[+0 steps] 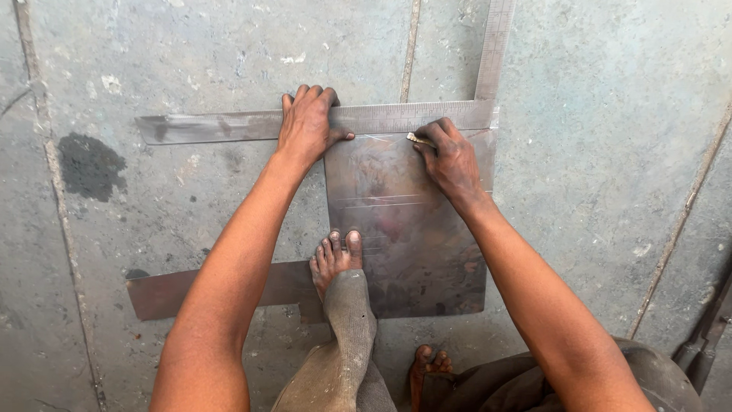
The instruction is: The person uses a metal square ruler and a pencil to draw straight lines on a rectangular metal sheet placed on the floor. They repeatedly reposition the ruler to create a series of parallel lines across the surface of the metal.
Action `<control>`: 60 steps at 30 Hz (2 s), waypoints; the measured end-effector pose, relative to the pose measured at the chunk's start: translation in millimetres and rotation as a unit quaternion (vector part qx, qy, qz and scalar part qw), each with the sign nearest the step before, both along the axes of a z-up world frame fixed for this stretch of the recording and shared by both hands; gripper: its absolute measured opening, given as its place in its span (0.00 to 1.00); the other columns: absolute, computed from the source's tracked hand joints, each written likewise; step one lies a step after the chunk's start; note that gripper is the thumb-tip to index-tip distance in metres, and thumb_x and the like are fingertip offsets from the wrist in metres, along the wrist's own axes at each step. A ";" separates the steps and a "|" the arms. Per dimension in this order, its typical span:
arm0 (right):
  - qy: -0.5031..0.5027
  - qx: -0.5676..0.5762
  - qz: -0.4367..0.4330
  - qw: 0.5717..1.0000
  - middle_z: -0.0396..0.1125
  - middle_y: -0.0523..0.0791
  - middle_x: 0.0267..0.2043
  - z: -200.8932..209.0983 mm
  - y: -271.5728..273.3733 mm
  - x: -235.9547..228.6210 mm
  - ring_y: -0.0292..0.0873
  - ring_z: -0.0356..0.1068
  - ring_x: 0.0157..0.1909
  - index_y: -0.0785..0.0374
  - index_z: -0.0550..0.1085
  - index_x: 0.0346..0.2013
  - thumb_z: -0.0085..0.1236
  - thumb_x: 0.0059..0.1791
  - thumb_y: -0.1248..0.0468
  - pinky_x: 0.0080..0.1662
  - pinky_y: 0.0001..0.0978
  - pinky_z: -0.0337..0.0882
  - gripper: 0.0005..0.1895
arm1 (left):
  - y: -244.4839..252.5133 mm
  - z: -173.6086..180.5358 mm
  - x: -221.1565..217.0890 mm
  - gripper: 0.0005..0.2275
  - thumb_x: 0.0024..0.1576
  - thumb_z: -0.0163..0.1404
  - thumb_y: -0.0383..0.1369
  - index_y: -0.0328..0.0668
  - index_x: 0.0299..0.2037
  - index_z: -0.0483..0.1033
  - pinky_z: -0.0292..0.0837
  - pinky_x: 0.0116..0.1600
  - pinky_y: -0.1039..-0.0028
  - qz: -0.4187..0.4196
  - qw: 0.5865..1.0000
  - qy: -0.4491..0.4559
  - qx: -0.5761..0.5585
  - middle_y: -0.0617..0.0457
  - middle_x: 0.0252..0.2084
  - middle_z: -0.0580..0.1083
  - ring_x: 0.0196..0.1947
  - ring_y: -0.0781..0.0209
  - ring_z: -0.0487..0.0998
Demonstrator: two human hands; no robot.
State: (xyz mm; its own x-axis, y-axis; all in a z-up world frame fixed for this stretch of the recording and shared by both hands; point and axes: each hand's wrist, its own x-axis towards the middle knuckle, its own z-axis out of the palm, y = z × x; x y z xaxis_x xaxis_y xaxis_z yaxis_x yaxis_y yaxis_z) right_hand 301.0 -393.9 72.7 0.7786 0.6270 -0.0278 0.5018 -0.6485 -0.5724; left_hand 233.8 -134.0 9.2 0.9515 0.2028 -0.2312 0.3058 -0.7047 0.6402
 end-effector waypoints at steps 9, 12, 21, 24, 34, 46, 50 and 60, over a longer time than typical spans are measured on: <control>-0.014 -0.010 0.027 0.999 0.70 0.48 0.43 1.2 3.5 1.2 0.53 0.74 0.42 0.63 0.77 0.40 0.63 0.50 0.69 0.42 0.44 0.74 0.05 | -1.3 -3.8 2.0 0.28 0.34 0.73 0.42 0.43 0.45 0.80 0.55 0.65 0.51 0.005 1.000 0.014 0.002 0.52 0.42 0.77 0.52 0.54 0.71; -0.028 -0.087 0.037 0.995 0.69 0.49 0.42 -1.7 8.7 5.7 0.54 0.73 0.39 0.64 0.78 0.38 0.61 0.52 0.66 0.40 0.46 0.72 0.03 | -0.6 -3.3 2.1 0.27 0.35 0.72 0.43 0.43 0.45 0.80 0.55 0.64 0.51 0.001 1.000 0.017 0.005 0.52 0.42 0.76 0.52 0.53 0.71; 0.119 -0.231 0.070 0.963 0.70 0.50 0.43 3.6 5.4 -10.1 0.49 0.74 0.36 0.64 0.77 0.37 0.56 0.54 0.64 0.39 0.38 0.77 0.06 | 2.4 5.3 1.2 0.26 0.37 0.72 0.41 0.40 0.45 0.79 0.56 0.62 0.51 -0.009 1.000 0.006 0.006 0.49 0.43 0.75 0.52 0.50 0.70; 0.120 -0.197 0.077 0.970 0.74 0.49 0.40 14.6 -5.6 -17.7 0.53 0.73 0.41 0.64 0.80 0.33 0.63 0.45 0.66 0.41 0.46 0.73 0.05 | 2.1 5.6 -1.0 0.26 0.37 0.72 0.41 0.40 0.45 0.79 0.56 0.61 0.51 -0.009 1.000 -0.003 0.001 0.49 0.43 0.75 0.52 0.49 0.70; 0.007 -0.025 -0.064 0.998 0.71 0.47 0.42 9.9 -7.5 -2.2 0.52 0.75 0.41 0.64 0.78 0.39 0.64 0.49 0.70 0.42 0.44 0.73 0.05 | 0.6 -0.1 0.6 0.27 0.38 0.72 0.42 0.40 0.46 0.79 0.55 0.63 0.49 -0.015 1.000 0.004 0.013 0.49 0.44 0.76 0.53 0.51 0.71; 0.060 -0.205 -0.016 0.977 0.69 0.50 0.43 4.2 2.8 22.1 0.55 0.73 0.40 0.63 0.78 0.35 0.55 0.54 0.64 0.40 0.48 0.73 0.07 | 1.2 -1.7 1.7 0.26 0.38 0.72 0.42 0.40 0.45 0.80 0.55 0.62 0.50 -0.018 1.000 0.008 0.015 0.49 0.44 0.76 0.53 0.50 0.70; 0.103 -0.249 0.000 0.963 0.69 0.51 0.44 18.4 -6.9 0.8 0.57 0.72 0.41 0.63 0.78 0.36 0.57 0.54 0.60 0.41 0.52 0.73 0.09 | 2.2 0.3 3.8 0.28 0.37 0.72 0.43 0.40 0.46 0.79 0.57 0.61 0.52 -0.016 1.000 0.009 0.019 0.48 0.45 0.75 0.53 0.50 0.70; 0.153 -0.032 -0.237 0.959 0.76 0.48 0.45 8.5 -47.5 -18.7 0.45 0.75 0.42 0.62 0.82 0.43 0.65 0.49 0.61 0.44 0.37 0.75 0.10 | 42.1 3.4 -53.0 0.23 0.44 0.67 0.53 0.47 0.42 0.82 0.58 0.63 0.51 0.076 0.991 0.102 -0.031 0.51 0.40 0.78 0.48 0.53 0.72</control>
State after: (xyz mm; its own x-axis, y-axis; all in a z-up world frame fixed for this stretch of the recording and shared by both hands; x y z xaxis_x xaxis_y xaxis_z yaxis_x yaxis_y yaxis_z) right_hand 282.3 -441.4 81.2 0.9247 0.1940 -0.3276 -0.0436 -0.8009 -0.5972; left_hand 180.8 -92.0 12.6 0.8434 0.3208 -0.4311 0.5329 -0.6020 0.5946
